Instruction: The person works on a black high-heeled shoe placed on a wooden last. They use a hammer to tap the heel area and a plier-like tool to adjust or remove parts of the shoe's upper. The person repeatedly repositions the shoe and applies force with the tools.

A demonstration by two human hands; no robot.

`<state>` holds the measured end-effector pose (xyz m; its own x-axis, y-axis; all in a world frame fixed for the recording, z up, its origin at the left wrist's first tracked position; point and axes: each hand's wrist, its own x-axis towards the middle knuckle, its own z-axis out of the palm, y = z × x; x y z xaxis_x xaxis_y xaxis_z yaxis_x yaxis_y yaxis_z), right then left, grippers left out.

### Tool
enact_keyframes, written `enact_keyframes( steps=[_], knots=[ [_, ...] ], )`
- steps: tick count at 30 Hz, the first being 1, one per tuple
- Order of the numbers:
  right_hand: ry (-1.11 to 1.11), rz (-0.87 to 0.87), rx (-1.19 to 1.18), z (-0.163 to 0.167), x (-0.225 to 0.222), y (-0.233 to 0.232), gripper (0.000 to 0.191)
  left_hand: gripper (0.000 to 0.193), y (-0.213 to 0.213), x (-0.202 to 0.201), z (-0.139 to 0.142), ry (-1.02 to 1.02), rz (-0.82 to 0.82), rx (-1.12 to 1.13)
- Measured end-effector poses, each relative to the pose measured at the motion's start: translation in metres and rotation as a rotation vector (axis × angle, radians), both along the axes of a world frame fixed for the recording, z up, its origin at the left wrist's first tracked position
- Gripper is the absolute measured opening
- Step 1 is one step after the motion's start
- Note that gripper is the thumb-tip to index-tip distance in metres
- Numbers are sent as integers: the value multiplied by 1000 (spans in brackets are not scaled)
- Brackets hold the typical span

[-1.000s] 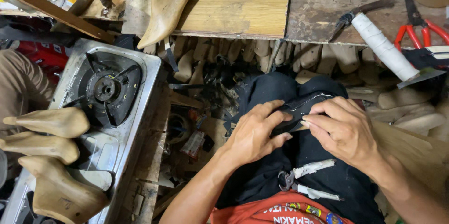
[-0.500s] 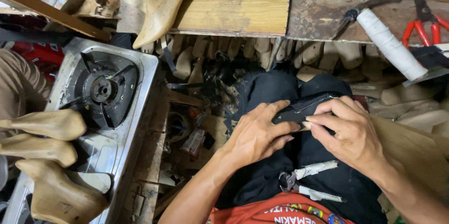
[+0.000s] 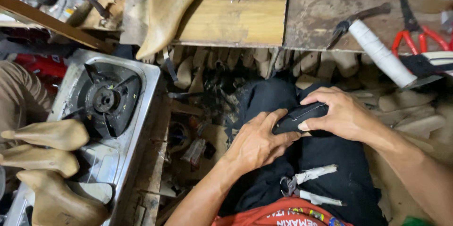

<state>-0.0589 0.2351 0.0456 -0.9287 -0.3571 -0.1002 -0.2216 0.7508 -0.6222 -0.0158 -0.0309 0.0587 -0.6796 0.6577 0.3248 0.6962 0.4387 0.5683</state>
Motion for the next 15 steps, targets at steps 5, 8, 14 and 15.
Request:
enact_keyframes(
  steps=[5,8,14,15],
  knots=[
    [340,-290,9,31,-5,27,35,35,-2,1,1,-23,14,33],
    [825,-293,490,60,-11,35,30,35,-1,4,0,-32,19,20],
    [643,-148,129,75,13,8,13,35,0,4,1,5,30,47],
    [519,-57,55,70,21,2,16,34,0,4,1,-9,31,37]
  ],
)
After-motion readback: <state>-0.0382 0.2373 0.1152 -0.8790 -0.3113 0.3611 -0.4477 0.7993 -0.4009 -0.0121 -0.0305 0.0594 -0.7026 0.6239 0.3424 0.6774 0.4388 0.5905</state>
